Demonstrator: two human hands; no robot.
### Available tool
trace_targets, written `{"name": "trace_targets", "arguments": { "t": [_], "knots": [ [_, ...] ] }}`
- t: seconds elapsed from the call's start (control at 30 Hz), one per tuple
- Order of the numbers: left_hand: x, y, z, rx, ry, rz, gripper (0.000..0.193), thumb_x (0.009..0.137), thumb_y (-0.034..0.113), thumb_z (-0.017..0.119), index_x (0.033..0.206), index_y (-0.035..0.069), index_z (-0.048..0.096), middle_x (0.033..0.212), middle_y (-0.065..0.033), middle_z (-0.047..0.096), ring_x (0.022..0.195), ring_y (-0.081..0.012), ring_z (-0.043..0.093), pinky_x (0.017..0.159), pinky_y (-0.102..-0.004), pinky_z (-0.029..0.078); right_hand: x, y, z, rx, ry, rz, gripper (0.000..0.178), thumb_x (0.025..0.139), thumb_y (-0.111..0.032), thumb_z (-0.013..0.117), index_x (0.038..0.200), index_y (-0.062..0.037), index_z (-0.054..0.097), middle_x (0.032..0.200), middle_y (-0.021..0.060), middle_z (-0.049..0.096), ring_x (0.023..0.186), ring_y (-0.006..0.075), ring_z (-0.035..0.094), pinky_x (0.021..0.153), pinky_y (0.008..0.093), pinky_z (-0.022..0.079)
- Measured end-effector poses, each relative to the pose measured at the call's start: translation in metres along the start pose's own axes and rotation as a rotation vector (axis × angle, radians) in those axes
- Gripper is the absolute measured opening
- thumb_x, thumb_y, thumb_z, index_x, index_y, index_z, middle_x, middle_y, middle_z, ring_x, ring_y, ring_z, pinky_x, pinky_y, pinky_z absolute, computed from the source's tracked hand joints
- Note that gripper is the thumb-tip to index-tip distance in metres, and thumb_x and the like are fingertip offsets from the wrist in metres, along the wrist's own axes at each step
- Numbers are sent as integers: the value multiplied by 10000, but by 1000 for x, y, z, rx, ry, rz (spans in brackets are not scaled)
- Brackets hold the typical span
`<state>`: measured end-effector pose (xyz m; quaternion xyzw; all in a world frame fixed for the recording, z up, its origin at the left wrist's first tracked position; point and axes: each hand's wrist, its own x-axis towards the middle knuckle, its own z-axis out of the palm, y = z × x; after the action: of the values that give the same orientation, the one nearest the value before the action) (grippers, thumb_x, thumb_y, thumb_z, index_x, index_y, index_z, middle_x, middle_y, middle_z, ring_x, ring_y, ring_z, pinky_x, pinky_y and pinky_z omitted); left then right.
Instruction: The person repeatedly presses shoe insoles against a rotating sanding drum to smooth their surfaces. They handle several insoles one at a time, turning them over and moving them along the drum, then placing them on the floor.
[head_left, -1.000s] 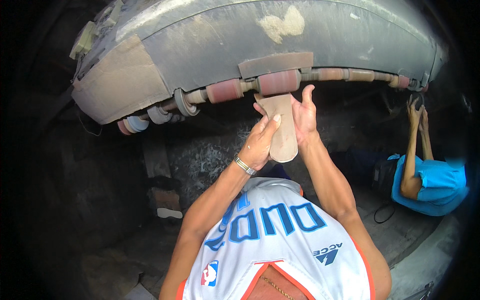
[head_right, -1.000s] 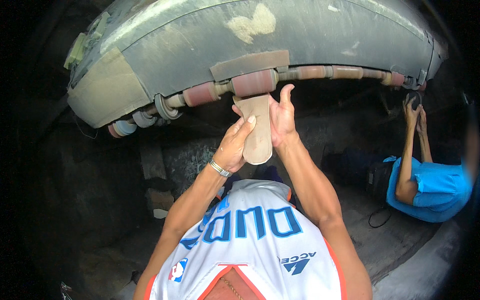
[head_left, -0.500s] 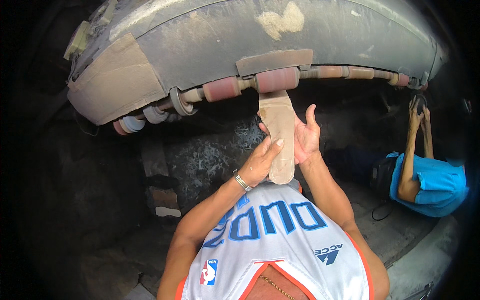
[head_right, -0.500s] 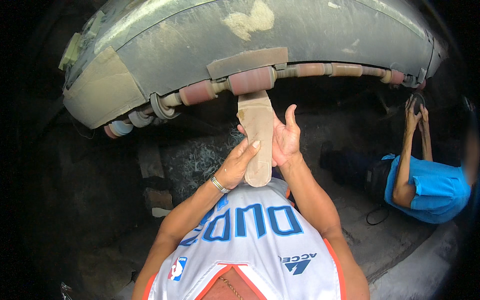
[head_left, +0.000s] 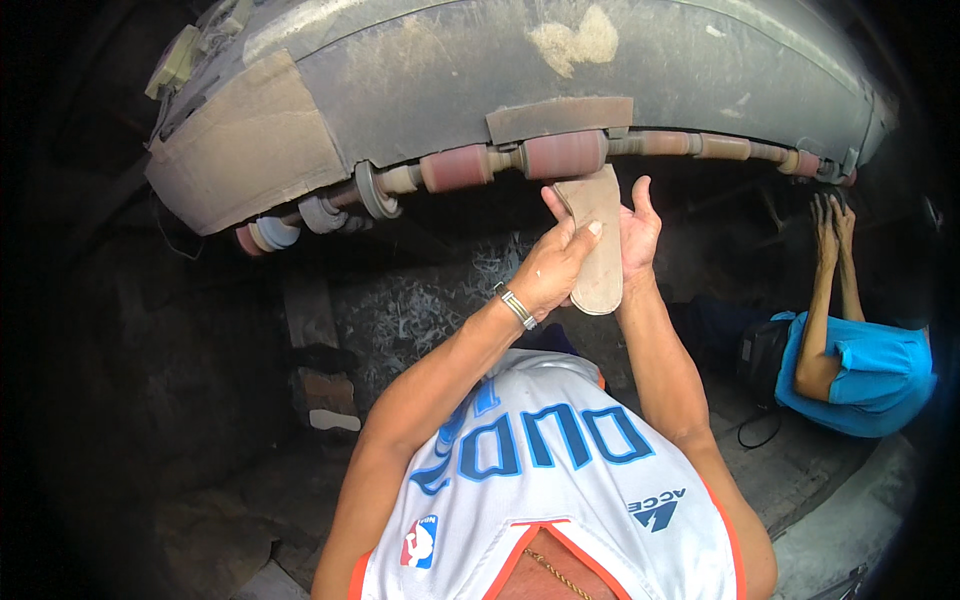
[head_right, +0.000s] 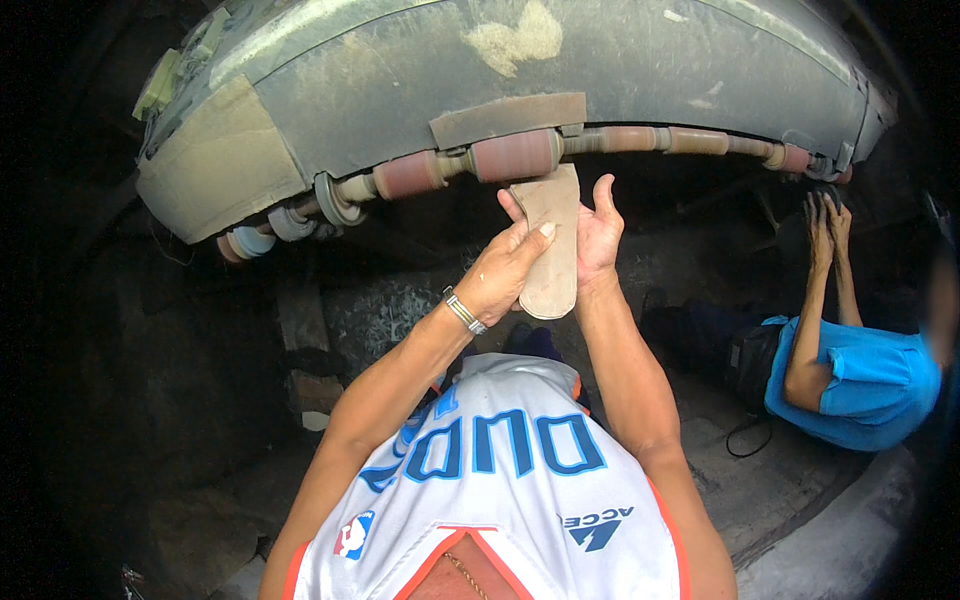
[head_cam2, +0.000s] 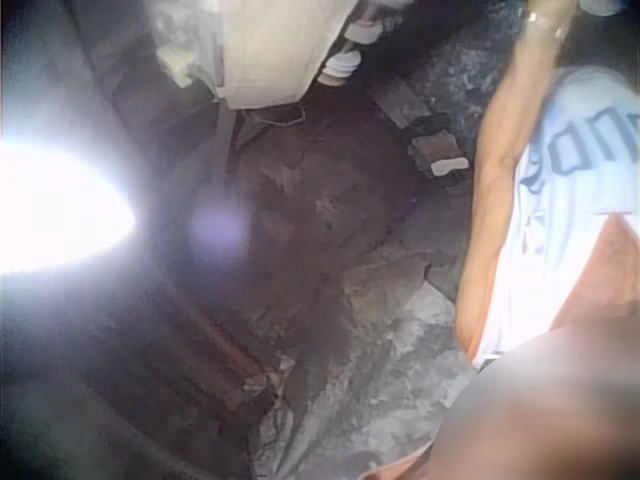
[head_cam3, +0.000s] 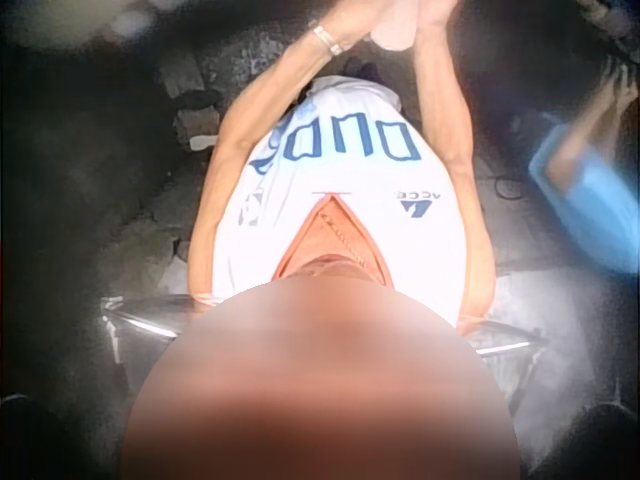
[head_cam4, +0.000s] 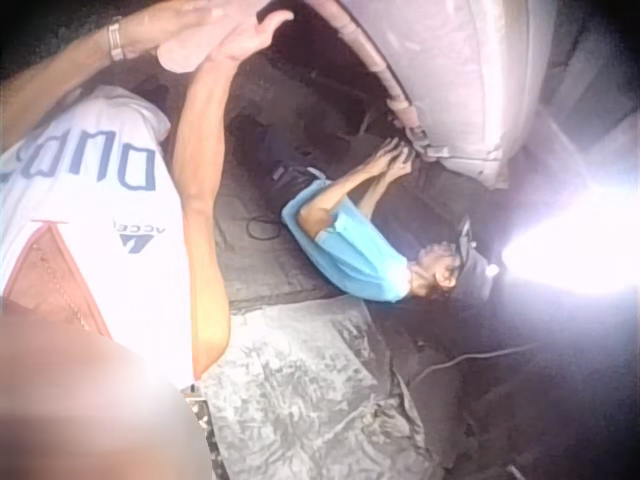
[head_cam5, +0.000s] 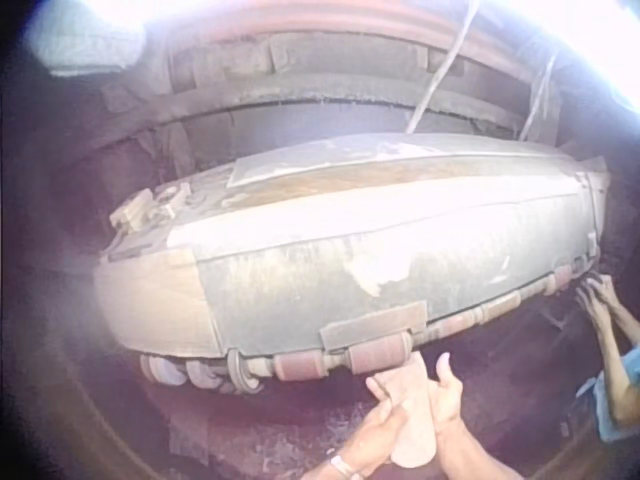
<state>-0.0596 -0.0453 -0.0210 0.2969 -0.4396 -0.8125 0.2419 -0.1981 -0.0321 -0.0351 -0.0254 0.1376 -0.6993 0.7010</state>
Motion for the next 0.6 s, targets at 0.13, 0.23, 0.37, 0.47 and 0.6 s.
{"name": "trace_targets", "arguments": {
  "t": [0.13,0.23,0.37,0.47,0.6],
  "knots": [
    [3,0,-5,99,20,-12,555,1153,335,514,1561,-36,444,1270,-114,674,1088,-131,692,906,-293,593,0,1,-3,44,-77,26,1015,1016,-774,451,1617,37,345,1583,300,463,1479,528,438,1202,620,417],
    [5,1,-13,190,3,-55,543,1152,336,512,1544,-36,462,1264,-116,676,1087,-131,689,904,-292,589,2,3,-5,57,-120,47,988,1037,-745,443,1634,33,322,1614,301,435,1506,525,406,1234,611,383],
    [-12,0,-17,179,-34,-2,525,1150,337,516,1522,-31,487,1236,-111,687,1058,-133,692,885,-292,589,-7,9,-3,16,-63,36,1031,1028,-761,441,1653,43,280,1654,302,388,1524,505,394,1253,589,368],
    [-42,-2,-24,80,-151,-113,542,1156,376,495,1527,-16,448,1217,-144,706,1001,-197,752,877,-346,627,-23,14,3,55,-10,69,1144,975,-846,427,1650,62,260,1650,320,387,1507,481,429,1243,588,386],
    [-61,-7,-25,-9,-204,-170,541,1164,383,466,1543,1,413,1214,-174,712,993,-240,781,871,-383,650,-37,19,6,35,-37,50,1153,971,-851,423,1643,74,276,1643,336,387,1513,461,429,1242,583,390]
  ]
}}
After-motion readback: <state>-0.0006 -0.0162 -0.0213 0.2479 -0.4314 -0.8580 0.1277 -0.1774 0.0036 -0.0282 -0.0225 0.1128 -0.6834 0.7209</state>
